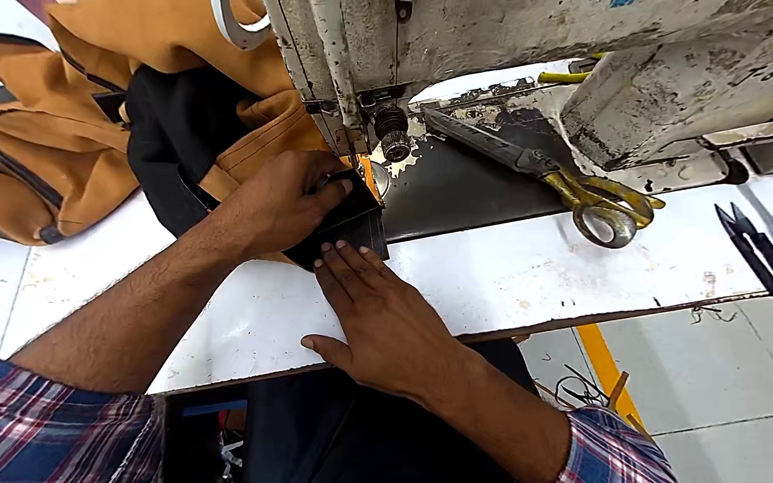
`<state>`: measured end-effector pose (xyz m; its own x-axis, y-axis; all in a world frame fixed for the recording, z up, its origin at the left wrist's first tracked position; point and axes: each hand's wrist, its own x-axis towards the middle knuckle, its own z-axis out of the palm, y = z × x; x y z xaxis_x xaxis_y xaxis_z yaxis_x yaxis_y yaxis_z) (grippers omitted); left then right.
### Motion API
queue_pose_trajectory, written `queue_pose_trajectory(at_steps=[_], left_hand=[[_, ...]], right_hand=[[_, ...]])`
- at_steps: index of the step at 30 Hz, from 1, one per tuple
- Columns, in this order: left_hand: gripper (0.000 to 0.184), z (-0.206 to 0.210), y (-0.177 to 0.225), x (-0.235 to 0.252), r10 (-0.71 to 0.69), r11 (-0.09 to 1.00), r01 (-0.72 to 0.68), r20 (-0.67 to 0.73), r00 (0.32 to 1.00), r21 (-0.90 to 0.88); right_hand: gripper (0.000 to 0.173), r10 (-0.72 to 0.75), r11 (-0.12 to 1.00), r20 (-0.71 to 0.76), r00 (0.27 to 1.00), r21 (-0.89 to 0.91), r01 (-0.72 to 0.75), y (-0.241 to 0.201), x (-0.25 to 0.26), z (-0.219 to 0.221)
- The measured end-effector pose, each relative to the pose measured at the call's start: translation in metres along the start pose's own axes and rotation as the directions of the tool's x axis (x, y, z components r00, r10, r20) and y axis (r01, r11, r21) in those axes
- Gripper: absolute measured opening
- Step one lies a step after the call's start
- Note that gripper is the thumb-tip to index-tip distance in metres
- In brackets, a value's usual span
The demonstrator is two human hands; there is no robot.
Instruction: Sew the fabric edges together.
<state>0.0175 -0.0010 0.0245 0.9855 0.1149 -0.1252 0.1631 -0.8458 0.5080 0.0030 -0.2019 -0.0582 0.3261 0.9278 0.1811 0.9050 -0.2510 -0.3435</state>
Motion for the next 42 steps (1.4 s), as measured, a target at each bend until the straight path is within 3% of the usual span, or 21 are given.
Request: queue_pose_trajectory(at_steps=[8,15,21,25,30,35,40,42], left_hand=[[0.024,0.002,0.000,-0.003,0.016,1.000,-0.016,-0.020,1.000,0.013],[0.022,0.015,0.011,-0.015,0.047,0.981,-0.024,-0.118,0.992,0.191],[0.029,0.009,0.002,-0.003,-0.163,0.986,0.161,-0.071,0.984,-0.034],[0.028,0.006,-0.003,0.001,-0.193,0.975,0.189,-0.019,0.981,-0.119],[0.026,0.007,0.001,-0.002,-0.172,0.983,0.170,-0.044,0.984,-0.064],[0.024,0.020,0.017,-0.015,-0.120,0.986,0.137,-0.173,0.978,0.090],[0.024,0.054,0.017,-0.032,0.068,0.973,0.020,-0.368,0.927,0.230],[0.024,0.067,0.012,-0.038,0.152,0.963,-0.051,-0.381,0.912,0.264]], right_hand=[[0.085,0.003,1.000,0.012,1.000,-0.016,-0.003,-0.002,0.001,0.002],[0.081,-0.018,0.999,-0.010,1.000,-0.029,0.017,-0.001,-0.001,0.003],[0.081,-0.030,0.999,0.005,1.000,-0.017,0.030,-0.001,-0.005,0.003],[0.082,-0.031,0.999,-0.006,0.999,-0.006,0.031,-0.001,-0.005,0.004],[0.081,-0.024,1.000,-0.008,1.000,0.011,0.024,0.000,-0.006,0.004],[0.081,-0.033,0.999,-0.011,0.999,0.008,0.033,0.001,-0.006,0.004],[0.077,-0.073,0.995,-0.006,0.997,0.060,0.074,0.003,-0.007,0.000],[0.065,-0.124,0.981,-0.022,0.992,0.149,0.126,0.010,-0.009,-0.005]])
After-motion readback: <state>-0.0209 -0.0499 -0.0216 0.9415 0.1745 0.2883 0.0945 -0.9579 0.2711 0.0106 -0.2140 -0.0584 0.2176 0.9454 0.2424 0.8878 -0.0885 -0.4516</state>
